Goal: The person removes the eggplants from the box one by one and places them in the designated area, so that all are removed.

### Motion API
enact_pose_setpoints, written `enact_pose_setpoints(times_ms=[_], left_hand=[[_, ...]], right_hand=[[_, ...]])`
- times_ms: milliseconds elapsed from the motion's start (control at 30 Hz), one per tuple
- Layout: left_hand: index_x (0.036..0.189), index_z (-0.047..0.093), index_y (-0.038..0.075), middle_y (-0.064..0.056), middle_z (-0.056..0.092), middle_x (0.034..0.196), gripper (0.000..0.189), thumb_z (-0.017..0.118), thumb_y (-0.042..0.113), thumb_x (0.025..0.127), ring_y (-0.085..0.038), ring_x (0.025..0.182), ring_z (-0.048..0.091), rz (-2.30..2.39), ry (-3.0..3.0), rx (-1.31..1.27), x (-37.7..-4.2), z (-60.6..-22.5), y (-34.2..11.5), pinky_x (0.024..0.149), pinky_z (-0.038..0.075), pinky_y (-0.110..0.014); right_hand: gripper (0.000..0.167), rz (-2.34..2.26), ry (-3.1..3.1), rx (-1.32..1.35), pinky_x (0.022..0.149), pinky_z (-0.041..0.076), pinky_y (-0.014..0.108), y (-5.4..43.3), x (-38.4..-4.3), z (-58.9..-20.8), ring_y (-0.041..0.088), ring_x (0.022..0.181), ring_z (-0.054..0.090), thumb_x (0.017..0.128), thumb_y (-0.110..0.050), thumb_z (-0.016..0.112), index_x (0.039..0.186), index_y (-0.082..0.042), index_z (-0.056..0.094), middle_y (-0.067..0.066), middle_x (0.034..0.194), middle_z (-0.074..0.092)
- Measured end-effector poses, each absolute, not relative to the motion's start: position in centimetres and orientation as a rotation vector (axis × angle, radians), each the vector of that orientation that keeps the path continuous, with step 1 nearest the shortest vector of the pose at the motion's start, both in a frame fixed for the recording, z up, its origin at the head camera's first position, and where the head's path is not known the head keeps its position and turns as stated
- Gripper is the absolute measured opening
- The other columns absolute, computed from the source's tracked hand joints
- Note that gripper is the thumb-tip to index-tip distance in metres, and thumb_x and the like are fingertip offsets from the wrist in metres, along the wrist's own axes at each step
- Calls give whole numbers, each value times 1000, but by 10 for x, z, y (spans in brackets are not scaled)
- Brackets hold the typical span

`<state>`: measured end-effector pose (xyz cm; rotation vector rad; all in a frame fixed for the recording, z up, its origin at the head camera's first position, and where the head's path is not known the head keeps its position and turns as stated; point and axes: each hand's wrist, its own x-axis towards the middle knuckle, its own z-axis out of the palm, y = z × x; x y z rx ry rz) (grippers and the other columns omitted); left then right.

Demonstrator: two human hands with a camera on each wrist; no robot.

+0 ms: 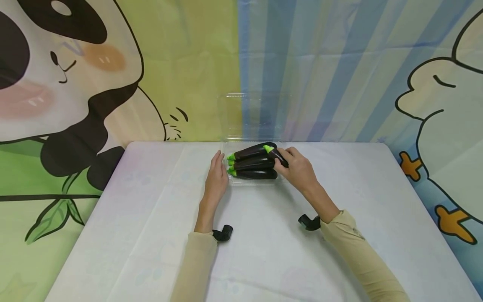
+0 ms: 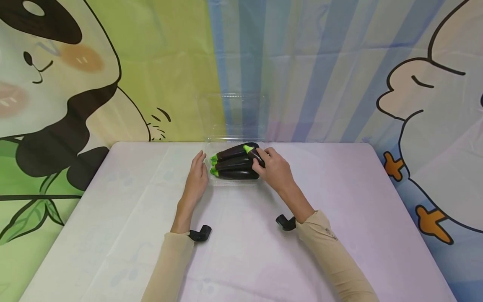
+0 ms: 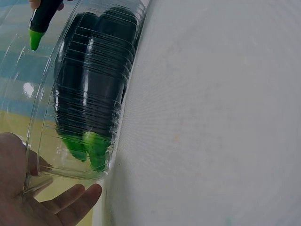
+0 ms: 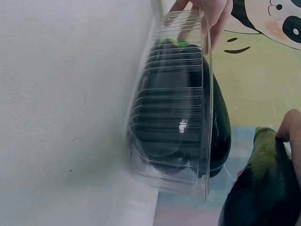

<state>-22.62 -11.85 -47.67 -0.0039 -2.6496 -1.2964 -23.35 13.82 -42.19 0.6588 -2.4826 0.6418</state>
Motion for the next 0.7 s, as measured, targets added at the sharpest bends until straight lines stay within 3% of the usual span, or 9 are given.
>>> enact_pose_setpoints(times_ms=[233,467,700], left_hand=[[146,37,0,-9,29,159,44,35,7,103,-29,145,32,-1281,-2632,-11,-225,-474,-117,119,29,-44],[145,38,-2,-12,30,158,44,36,5,102,-30,145,33,-1280,-2630,-15,-224,-474,-117,118,30,-45],[146,38,0,-9,29,158,44,35,7,102,-28,145,32,-1279,-2642,-1,-226,-475,-117,119,30,-44]], right_hand=[[41,741,-2575,434,63,55,46,141,-231,-421,34,78,63,91,-19,54,126,2,62,23,105,62],[40,777,-2507,378,62,55,48,145,-233,-421,36,79,63,93,-17,55,127,4,60,27,105,63],[33,845,-2439,308,76,54,52,153,-237,-423,37,97,65,100,-21,54,125,0,57,21,114,65]])
